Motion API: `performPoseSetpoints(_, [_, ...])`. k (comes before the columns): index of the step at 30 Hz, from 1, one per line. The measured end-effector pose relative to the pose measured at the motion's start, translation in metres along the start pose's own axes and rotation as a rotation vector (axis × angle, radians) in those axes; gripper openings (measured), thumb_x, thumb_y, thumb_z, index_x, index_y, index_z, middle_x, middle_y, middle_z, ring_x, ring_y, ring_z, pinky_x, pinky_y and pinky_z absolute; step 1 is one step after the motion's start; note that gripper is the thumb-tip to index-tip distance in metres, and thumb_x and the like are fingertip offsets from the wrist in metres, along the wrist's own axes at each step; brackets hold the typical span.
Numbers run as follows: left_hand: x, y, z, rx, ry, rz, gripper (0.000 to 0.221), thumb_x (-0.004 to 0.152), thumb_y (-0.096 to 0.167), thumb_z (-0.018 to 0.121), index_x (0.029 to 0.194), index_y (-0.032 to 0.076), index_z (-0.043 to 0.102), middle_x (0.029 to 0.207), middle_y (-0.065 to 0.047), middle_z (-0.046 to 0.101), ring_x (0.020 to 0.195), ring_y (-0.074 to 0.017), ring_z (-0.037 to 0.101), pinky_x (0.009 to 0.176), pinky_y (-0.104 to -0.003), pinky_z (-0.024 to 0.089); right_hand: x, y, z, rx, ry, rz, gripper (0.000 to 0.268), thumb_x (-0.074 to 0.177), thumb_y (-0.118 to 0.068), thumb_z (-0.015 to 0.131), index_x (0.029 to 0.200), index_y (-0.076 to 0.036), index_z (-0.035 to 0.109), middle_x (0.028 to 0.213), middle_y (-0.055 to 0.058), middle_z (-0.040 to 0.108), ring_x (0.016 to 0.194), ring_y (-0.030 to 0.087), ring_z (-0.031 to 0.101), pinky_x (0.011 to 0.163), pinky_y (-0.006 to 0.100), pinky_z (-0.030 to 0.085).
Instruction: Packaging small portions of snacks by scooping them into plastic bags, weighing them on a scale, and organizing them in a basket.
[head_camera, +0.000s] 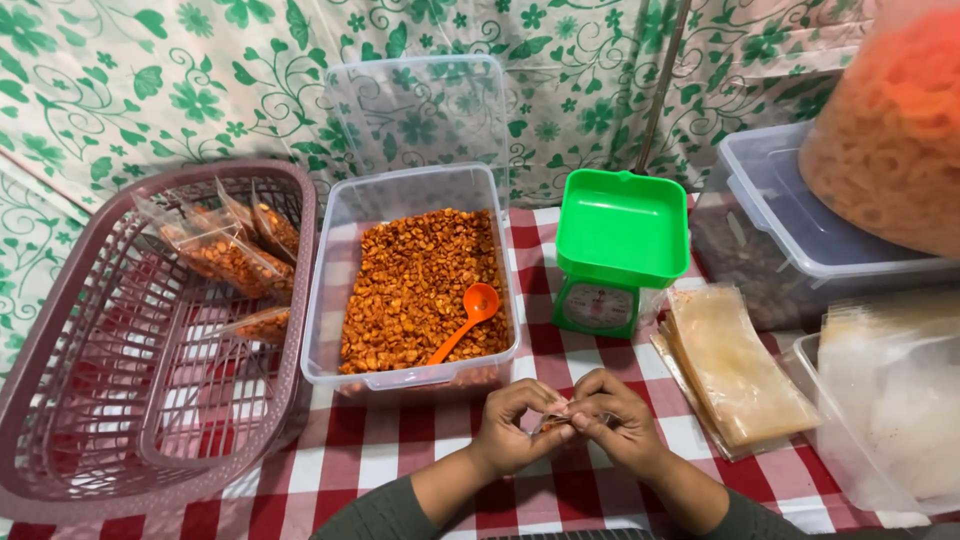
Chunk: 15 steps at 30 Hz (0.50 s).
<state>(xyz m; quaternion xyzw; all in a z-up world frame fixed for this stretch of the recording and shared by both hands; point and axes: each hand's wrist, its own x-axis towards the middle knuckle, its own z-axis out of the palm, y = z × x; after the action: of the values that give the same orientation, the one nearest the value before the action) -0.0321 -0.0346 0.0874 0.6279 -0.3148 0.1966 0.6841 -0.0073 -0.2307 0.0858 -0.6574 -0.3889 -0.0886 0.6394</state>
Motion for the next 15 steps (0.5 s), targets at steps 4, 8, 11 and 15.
performPoseSetpoints(4, [0.001, -0.001, 0.001, 0.015, 0.011, -0.002, 0.019, 0.085, 0.013, 0.085, 0.09, 0.007, 0.068, 0.09, -0.013, 0.073, 0.086, -0.0238, 0.073, 0.077, -0.033, 0.061, 0.003, 0.002, -0.002, 0.044, 0.018, 0.027, 0.015, 0.095, -0.02, 0.071, 0.096, -0.008, 0.081, 0.085, 0.003, 0.06, 0.086, 0.022, 0.064, 0.079, 0.034, 0.057])
performPoseSetpoints(8, [0.001, -0.002, 0.002, 0.024, -0.002, 0.078, 0.016, 0.089, 0.015, 0.082, 0.09, 0.006, 0.069, 0.091, -0.014, 0.074, 0.086, -0.0257, 0.074, 0.078, -0.035, 0.062, 0.002, 0.004, -0.007, 0.051, 0.065, 0.016, 0.01, 0.081, -0.015, 0.084, 0.085, -0.006, 0.079, 0.077, 0.007, 0.074, 0.072, 0.02, 0.07, 0.067, 0.03, 0.059])
performPoseSetpoints(11, [0.002, -0.002, 0.001, 0.035, -0.025, 0.119, 0.015, 0.092, 0.013, 0.079, 0.087, 0.004, 0.068, 0.089, -0.014, 0.074, 0.085, -0.0271, 0.073, 0.078, -0.036, 0.062, 0.0, 0.006, -0.01, 0.045, 0.076, 0.031, 0.015, 0.081, -0.017, 0.082, 0.079, -0.005, 0.074, 0.075, 0.01, 0.074, 0.07, 0.022, 0.071, 0.068, 0.033, 0.059])
performPoseSetpoints(15, [0.0, -0.012, 0.006, -0.089, 0.098, 0.138, 0.028, 0.091, 0.017, 0.082, 0.073, 0.0, 0.068, 0.076, -0.015, 0.069, 0.077, -0.0388, 0.075, 0.07, -0.042, 0.059, 0.005, 0.01, -0.014, 0.179, 0.072, -0.023, 0.022, 0.087, -0.006, 0.079, 0.069, 0.004, 0.069, 0.063, 0.014, 0.068, 0.063, 0.029, 0.069, 0.063, 0.039, 0.055])
